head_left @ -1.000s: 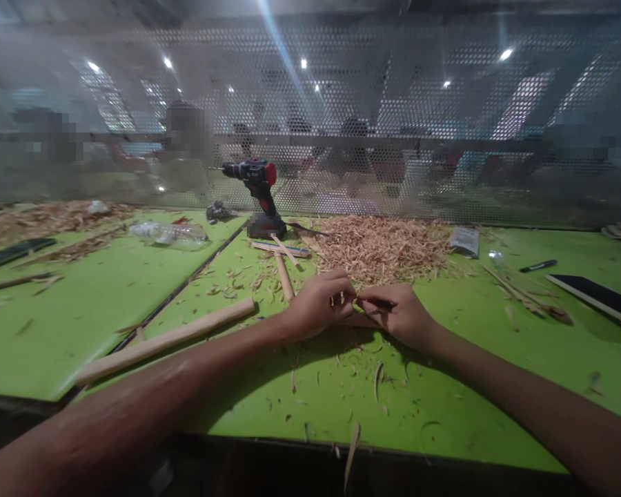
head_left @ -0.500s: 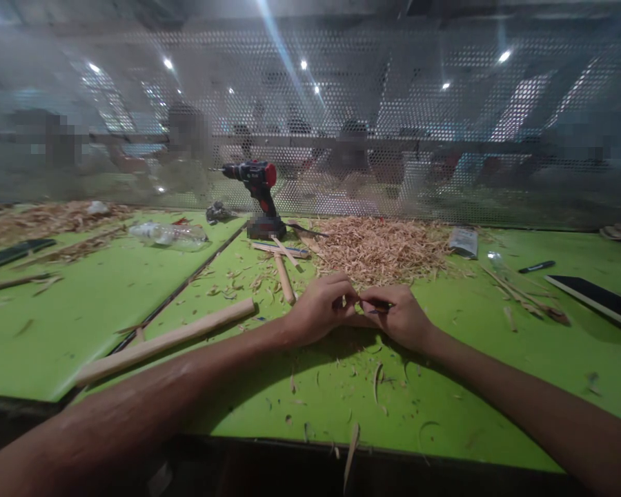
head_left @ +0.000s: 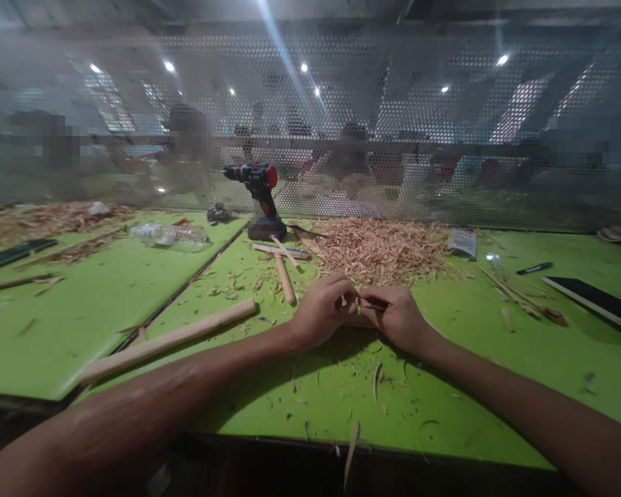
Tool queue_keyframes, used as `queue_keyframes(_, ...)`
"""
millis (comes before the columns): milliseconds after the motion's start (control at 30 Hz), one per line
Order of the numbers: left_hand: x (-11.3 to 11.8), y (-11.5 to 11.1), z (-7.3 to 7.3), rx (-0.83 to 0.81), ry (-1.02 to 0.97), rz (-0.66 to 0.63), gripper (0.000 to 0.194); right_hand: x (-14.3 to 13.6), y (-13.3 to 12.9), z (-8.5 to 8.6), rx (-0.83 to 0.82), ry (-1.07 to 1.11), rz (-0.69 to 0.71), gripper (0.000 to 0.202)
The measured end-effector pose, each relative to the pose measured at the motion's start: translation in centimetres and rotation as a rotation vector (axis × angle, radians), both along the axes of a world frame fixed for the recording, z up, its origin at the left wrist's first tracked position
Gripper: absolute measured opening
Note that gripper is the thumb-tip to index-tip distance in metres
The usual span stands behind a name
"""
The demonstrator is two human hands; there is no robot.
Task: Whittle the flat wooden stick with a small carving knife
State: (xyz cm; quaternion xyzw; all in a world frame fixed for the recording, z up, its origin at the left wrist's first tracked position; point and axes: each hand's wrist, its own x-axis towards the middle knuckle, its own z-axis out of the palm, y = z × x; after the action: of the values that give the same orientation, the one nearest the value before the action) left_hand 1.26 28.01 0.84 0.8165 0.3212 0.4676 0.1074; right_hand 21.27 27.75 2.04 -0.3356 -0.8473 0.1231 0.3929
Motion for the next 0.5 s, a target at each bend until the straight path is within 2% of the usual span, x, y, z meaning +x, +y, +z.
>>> queue_keyframes(267,0.17,-0.13,0.44,-0.089,-0.02,0.027,0.01,-0.12,-0.09,0.29,-0.026,0.001,0.015,0.02)
queue_keyframes(367,0.08,-0.16,0.61,-0.089,-0.015,-0.016,0.007,-0.07,-0.02,0.35,-0.021,0.012,0.019,0.023)
queue_keyframes(500,0.0,0.14,0.32,-0.051,-0.036,-0.058,0.012,0.05,0.06,0.3,-0.032,0.016,0.003,0.02)
